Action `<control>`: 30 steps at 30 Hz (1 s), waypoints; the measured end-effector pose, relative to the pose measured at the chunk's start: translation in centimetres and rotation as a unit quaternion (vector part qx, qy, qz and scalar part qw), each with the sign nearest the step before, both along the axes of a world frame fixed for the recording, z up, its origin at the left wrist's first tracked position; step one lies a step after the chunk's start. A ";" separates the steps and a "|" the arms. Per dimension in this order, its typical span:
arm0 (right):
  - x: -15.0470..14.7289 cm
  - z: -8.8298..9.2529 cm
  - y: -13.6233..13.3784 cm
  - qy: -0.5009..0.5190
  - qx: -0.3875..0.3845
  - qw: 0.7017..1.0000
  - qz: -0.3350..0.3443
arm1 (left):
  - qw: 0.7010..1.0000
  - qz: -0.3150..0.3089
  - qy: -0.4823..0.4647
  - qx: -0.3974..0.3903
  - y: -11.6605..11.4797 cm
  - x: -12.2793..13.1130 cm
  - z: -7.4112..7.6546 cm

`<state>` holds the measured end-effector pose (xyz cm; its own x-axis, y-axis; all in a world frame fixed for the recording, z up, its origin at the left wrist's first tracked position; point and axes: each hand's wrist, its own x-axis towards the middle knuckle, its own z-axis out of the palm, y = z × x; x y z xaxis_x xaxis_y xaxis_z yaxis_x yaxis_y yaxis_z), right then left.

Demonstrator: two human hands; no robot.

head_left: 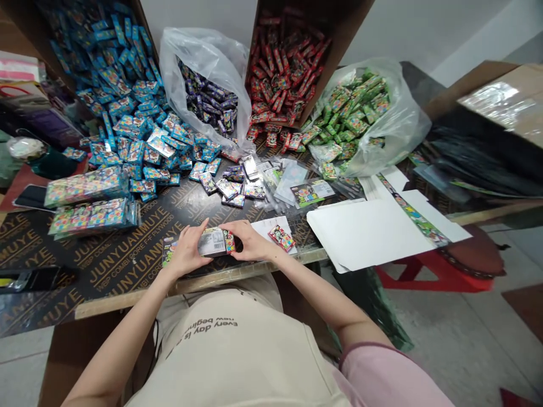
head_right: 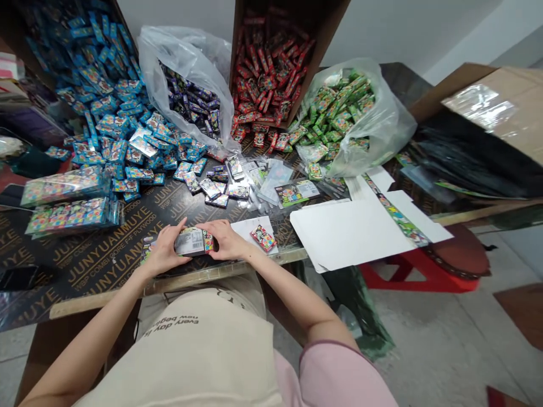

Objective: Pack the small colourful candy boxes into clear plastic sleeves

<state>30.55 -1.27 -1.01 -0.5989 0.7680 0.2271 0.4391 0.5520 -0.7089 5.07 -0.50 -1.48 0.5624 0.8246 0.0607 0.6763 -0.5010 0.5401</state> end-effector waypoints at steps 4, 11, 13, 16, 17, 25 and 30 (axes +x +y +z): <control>0.4 0.1 0.0 0.022 0.027 0.997 -0.070 | 1.000 0.022 -0.015 0.004 0.5 0.4 0.1; -0.3 -0.4 -1.1 0.013 -0.008 0.993 -0.115 | 0.998 0.046 -0.037 0.012 1.2 2.0 -0.9; 1.7 -0.3 0.5 -0.021 0.016 0.982 -0.185 | 0.999 0.039 -0.011 0.022 1.4 2.4 -1.5; 8.8 0.1 5.1 -0.068 0.052 0.909 -0.408 | 0.997 0.033 0.053 0.042 1.8 2.5 -2.6; 11.9 0.2 6.8 -0.070 0.053 0.890 -0.447 | 0.996 0.030 0.071 0.049 1.9 2.5 -3.0; 28.6 -0.5 11.8 -0.190 -0.068 0.705 -0.680 | 0.995 0.027 0.070 0.063 1.7 2.5 -4.1; 25.1 0.4 11.3 -0.118 -0.011 0.777 -0.618 | 0.997 0.011 0.057 0.052 1.9 2.3 -3.7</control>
<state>55.62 10.03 -0.59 0.5770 0.7913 0.2021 0.7431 -0.4060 -0.5319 7.33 1.36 -5.23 0.5530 0.8290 0.0836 0.7413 -0.5354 0.4047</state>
